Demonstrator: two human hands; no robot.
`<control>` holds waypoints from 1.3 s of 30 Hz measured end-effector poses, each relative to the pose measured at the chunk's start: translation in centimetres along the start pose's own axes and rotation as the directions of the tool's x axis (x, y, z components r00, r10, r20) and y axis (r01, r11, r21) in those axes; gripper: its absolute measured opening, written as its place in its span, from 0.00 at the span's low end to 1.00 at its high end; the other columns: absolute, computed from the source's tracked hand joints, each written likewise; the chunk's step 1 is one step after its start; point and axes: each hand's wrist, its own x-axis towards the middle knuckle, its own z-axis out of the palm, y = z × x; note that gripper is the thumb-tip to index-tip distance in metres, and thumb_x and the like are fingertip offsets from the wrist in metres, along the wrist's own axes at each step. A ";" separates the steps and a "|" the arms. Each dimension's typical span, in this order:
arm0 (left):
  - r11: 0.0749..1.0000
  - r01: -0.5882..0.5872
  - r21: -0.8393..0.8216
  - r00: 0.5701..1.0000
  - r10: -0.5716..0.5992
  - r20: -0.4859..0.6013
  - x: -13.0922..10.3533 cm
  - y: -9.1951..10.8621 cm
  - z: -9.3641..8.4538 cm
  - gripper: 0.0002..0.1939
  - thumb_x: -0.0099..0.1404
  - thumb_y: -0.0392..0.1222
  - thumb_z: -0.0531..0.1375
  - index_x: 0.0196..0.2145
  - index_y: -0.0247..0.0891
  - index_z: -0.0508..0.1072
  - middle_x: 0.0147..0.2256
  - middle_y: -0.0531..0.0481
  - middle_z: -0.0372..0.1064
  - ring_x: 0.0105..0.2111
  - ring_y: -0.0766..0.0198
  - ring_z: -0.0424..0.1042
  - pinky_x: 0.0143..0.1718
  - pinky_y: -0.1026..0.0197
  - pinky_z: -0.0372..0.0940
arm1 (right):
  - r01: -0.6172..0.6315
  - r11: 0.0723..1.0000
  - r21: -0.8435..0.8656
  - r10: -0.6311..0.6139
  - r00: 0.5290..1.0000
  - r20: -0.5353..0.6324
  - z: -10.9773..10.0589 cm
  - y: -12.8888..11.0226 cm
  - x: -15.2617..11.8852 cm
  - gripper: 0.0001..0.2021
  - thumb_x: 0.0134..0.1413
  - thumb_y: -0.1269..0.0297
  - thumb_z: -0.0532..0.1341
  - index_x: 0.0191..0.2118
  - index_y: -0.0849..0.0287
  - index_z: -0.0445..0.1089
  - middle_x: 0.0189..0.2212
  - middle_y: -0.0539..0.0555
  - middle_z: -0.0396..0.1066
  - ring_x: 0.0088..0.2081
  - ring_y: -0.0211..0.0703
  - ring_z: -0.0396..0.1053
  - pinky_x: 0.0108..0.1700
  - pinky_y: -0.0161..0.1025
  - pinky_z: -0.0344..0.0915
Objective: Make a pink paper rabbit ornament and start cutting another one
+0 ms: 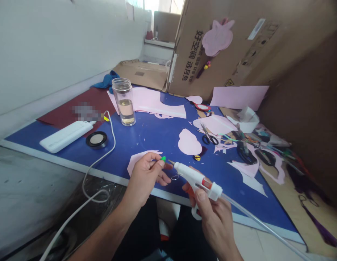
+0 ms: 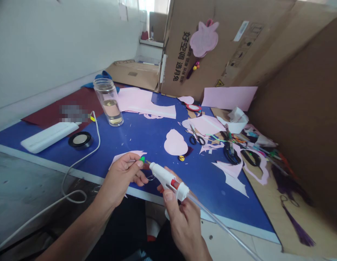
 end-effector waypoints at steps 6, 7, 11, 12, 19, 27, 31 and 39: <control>0.999 0.003 0.032 0.999 -0.004 0.032 -0.5 0.1 0.0 0.10 0.69 0.45 0.65 0.39 0.39 0.69 0.29 0.51 0.79 0.21 0.65 0.78 0.22 0.66 0.69 | 0.034 0.999 -0.016 -0.034 0.999 0.035 -0.2 -0.4 0.1 0.28 0.71 0.43 0.61 0.67 0.53 0.76 0.39 0.55 0.85 0.25 0.42 0.74 0.21 0.34 0.65; 0.999 -0.001 0.037 0.999 0.000 0.038 -0.6 0.1 0.0 0.09 0.69 0.45 0.65 0.39 0.39 0.70 0.29 0.51 0.80 0.22 0.65 0.78 0.23 0.66 0.69 | 0.047 0.998 -0.031 -0.046 0.999 0.023 -0.2 -0.5 0.0 0.28 0.71 0.43 0.61 0.67 0.54 0.76 0.37 0.55 0.85 0.25 0.42 0.74 0.21 0.34 0.65; 0.998 -0.020 0.059 0.999 0.017 0.046 -0.9 0.1 0.0 0.07 0.70 0.44 0.64 0.39 0.39 0.71 0.26 0.53 0.78 0.22 0.64 0.78 0.24 0.66 0.70 | 0.100 0.991 -0.091 -0.099 0.995 0.011 -0.2 -1.0 0.0 0.28 0.72 0.43 0.60 0.63 0.57 0.79 0.30 0.54 0.82 0.23 0.44 0.72 0.20 0.35 0.64; 0.998 -0.025 0.061 0.999 0.023 0.043 -0.9 0.1 0.0 0.07 0.70 0.44 0.64 0.39 0.39 0.71 0.26 0.53 0.78 0.23 0.64 0.78 0.25 0.65 0.71 | 0.113 0.988 -0.102 -0.113 0.994 0.010 -0.2 -1.1 0.0 0.27 0.72 0.43 0.60 0.62 0.58 0.80 0.28 0.54 0.81 0.22 0.43 0.71 0.20 0.35 0.63; 0.995 -0.035 0.089 0.999 0.032 0.031 -0.9 -0.2 -0.1 0.07 0.71 0.44 0.64 0.39 0.40 0.71 0.26 0.53 0.78 0.22 0.64 0.77 0.25 0.64 0.71 | 0.158 0.975 -0.154 -0.158 0.987 0.018 -0.2 -0.9 -0.3 0.25 0.74 0.45 0.58 0.60 0.57 0.81 0.26 0.53 0.77 0.23 0.44 0.70 0.23 0.36 0.65; 0.994 -0.035 0.107 0.999 0.032 0.027 -1.1 -0.1 0.0 0.07 0.71 0.45 0.64 0.39 0.40 0.72 0.23 0.54 0.76 0.22 0.63 0.77 0.25 0.63 0.71 | 0.131 0.982 -0.139 -0.128 0.991 0.028 -0.3 -0.3 -0.6 0.26 0.74 0.45 0.59 0.64 0.55 0.78 0.27 0.53 0.78 0.23 0.46 0.72 0.24 0.38 0.67; 0.995 -0.033 0.096 0.999 0.030 0.033 -1.2 0.0 0.0 0.08 0.70 0.45 0.65 0.39 0.40 0.72 0.23 0.53 0.76 0.22 0.62 0.77 0.25 0.63 0.70 | 0.155 0.975 -0.160 -0.154 0.988 0.020 -0.2 -0.6 -0.4 0.24 0.73 0.44 0.60 0.59 0.54 0.81 0.27 0.55 0.79 0.28 0.51 0.76 0.27 0.40 0.70; 0.993 -0.038 0.109 0.999 0.034 0.037 -1.2 0.0 0.1 0.07 0.71 0.45 0.63 0.39 0.40 0.72 0.22 0.54 0.76 0.22 0.63 0.76 0.25 0.64 0.69 | 0.163 0.967 -0.194 -0.163 0.986 0.018 -0.2 -0.8 -0.2 0.23 0.72 0.43 0.60 0.57 0.53 0.82 0.41 0.59 0.84 0.34 0.53 0.80 0.34 0.43 0.75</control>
